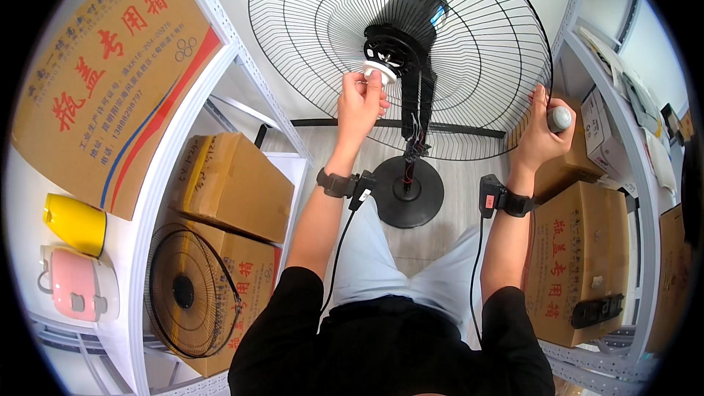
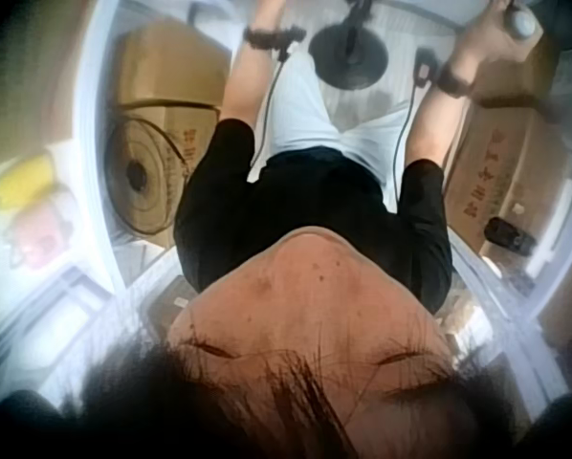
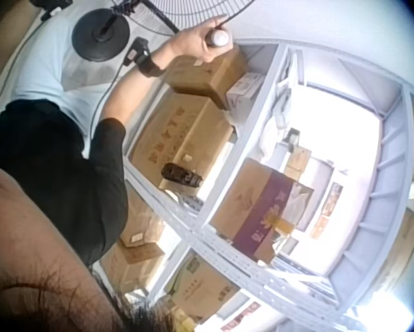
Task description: The person disassembles a standing fan by removing the front grille, the fan blades, and the central hub cap. They use a screwdriver to loosen screws and their hands to detach components.
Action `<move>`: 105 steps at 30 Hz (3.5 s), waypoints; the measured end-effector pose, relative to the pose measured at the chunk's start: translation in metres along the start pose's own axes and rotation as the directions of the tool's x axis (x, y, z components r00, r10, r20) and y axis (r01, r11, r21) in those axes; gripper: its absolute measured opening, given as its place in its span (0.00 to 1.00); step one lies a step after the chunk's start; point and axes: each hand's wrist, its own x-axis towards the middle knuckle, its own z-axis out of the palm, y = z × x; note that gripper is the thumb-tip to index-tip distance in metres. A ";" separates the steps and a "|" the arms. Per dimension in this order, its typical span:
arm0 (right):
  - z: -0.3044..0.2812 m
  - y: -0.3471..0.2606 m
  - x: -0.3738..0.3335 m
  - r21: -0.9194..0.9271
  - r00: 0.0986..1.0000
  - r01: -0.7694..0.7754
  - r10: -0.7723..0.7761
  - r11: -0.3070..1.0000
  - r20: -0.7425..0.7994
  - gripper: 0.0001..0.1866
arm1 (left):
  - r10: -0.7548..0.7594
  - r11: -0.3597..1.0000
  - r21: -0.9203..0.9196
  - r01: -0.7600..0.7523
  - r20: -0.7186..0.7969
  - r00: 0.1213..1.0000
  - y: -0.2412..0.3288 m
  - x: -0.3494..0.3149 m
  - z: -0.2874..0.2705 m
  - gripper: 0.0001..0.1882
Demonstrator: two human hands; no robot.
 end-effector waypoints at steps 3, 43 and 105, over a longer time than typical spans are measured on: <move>0.001 -0.001 0.000 0.004 1.000 -0.005 0.005 1.000 0.001 0.11 | 0.258 0.965 0.055 -0.256 -0.034 0.966 -0.003 -0.005 0.008 0.19; 0.000 0.000 0.001 -0.047 0.998 0.050 -0.052 0.998 -0.028 0.11 | 0.720 0.549 0.676 -0.492 -0.083 0.689 0.017 -0.020 0.018 0.25; 0.000 0.003 0.000 -0.095 0.998 0.051 -0.054 0.994 -0.032 0.12 | 0.174 0.956 0.255 -0.143 -0.102 0.980 0.005 -0.009 0.007 0.17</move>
